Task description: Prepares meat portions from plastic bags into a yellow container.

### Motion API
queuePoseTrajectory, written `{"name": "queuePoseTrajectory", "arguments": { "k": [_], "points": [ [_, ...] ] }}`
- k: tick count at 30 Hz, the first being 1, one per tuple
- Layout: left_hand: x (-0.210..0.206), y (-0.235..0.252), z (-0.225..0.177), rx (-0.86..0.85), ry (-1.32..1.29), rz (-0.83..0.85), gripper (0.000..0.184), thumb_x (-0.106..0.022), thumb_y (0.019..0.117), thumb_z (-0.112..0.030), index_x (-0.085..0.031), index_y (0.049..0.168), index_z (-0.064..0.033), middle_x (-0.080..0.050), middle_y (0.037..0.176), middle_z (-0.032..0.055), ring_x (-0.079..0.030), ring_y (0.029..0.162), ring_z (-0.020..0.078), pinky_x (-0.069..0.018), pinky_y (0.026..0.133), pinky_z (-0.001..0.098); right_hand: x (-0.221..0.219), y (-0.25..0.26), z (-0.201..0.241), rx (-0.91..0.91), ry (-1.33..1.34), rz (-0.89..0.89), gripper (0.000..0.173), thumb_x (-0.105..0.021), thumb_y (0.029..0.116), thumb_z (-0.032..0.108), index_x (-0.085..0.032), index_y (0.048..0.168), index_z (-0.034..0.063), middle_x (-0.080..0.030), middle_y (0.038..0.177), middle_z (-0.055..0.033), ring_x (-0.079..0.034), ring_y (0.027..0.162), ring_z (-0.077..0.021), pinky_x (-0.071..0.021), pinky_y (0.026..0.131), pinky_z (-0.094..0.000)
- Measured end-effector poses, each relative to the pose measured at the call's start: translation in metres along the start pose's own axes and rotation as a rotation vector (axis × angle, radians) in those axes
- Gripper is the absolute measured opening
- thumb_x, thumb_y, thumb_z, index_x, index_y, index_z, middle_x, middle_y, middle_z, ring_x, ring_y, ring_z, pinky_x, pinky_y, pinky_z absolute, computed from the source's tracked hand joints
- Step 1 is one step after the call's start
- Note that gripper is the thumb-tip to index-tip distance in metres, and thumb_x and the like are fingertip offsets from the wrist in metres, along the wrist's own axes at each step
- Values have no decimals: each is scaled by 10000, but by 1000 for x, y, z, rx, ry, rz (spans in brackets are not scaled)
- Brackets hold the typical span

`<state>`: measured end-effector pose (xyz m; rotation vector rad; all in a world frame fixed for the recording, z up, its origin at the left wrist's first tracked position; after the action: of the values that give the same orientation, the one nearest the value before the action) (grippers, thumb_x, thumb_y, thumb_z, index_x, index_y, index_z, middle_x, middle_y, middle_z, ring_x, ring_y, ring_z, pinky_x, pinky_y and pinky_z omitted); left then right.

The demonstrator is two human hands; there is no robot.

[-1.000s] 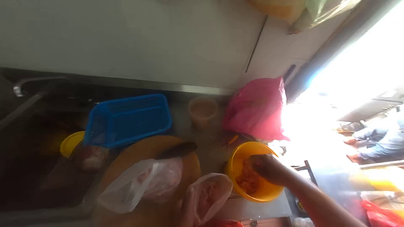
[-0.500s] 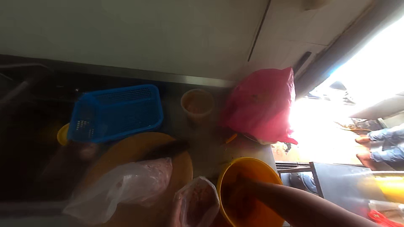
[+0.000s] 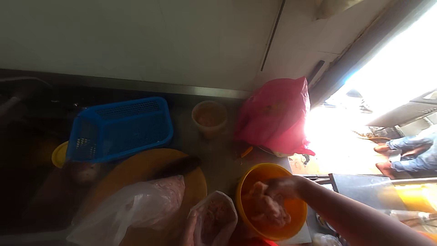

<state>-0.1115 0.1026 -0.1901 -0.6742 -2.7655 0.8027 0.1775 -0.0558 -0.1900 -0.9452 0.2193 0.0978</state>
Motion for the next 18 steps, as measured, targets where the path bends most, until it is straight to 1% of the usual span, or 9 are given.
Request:
{"name": "queuePoseTrajectory", "arguments": {
  "k": [2, 4, 5, 7, 9, 12, 14, 16, 18],
  "points": [
    [1, -2, 0, 20, 21, -1, 339, -557, 1059, -310, -744, 985, -38, -716, 812, 50, -676, 711, 126, -589, 700, 337, 12, -24, 4, 130, 203, -122, 310, -560, 897, 133, -607, 1203, 128, -694, 1020, -35, -681, 901, -134, -588, 795, -362],
    [3, -3, -1, 26, 35, -9, 342, -561, 1056, -318, -728, 945, -40, -678, 760, 35, -638, 658, 115, -563, 646, 324, 20, -42, 5, 278, 358, -248, 277, -577, 863, 143, -638, 1133, 136, -717, 985, -44, -702, 881, -143, -602, 774, -353],
    [4, -4, -2, 24, 40, 1, 336, -562, 1055, -315, -730, 962, -39, -683, 779, 37, -642, 682, 116, -563, 668, 327, 22, -50, 5, 341, 417, -295, 295, -599, 850, 179, -644, 1139, 143, -722, 989, -50, -707, 890, -150, -606, 783, -359],
    [4, -6, -6, 23, 68, 23, 337, -571, 1050, -329, -739, 1002, -41, -715, 862, 54, -676, 787, 129, -578, 757, 349, 22, -66, 5, 448, 515, -353, 360, -622, 871, 291, -637, 1203, 153, -728, 1057, -72, -711, 962, -176, -605, 849, -388],
    [6, -7, -9, 28, 109, 26, 355, -579, 1045, -358, -750, 1006, -49, -729, 909, 64, -688, 849, 140, -575, 804, 367, 21, -76, 4, 569, 598, -359, 413, -628, 923, 414, -634, 1251, 164, -725, 1110, -87, -710, 1017, -198, -602, 895, -411],
    [7, -7, -12, 17, 159, 33, 378, -588, 1035, -391, -744, 1003, -49, -727, 911, 75, -693, 864, 158, -580, 809, 389, 24, -86, -1, 656, 710, -460, 359, -527, 981, 419, -656, 1203, 167, -731, 1071, -91, -722, 973, -201, -618, 846, -414],
    [7, -6, -12, 12, 158, 40, 379, -595, 1030, -403, -740, 992, -55, -721, 897, 74, -691, 844, 161, -583, 785, 387, 25, -93, -2, 683, 733, -521, 374, -458, 1023, 408, -655, 1225, 163, -728, 1094, -107, -724, 978, -219, -620, 844, -426],
    [7, -5, -13, -7, 148, 55, 370, -595, 1029, -401, -744, 1003, -63, -726, 914, 69, -694, 858, 157, -585, 793, 381, 23, -99, 2, 729, 732, -547, 380, -457, 1023, 403, -637, 1263, 169, -716, 1135, -121, -714, 1013, -242, -610, 866, -456],
    [6, -7, -15, -12, 135, 65, 361, -594, 1033, -391, -741, 1010, -62, -715, 897, 64, -675, 821, 150, -571, 750, 362, 17, -108, 13, 791, 717, -523, 415, -546, 967, 420, -634, 1292, 178, -703, 1174, -136, -702, 1050, -265, -597, 899, -487]
  ]
}}
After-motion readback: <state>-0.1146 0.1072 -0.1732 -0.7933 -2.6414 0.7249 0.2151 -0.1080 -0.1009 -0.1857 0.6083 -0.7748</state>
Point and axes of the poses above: each hand's wrist, its own y-axis towards the middle knuckle, its own x-axis out of the back of the hand, z = x × y, the point moved 9 cm from there along y, towards the middle knuckle
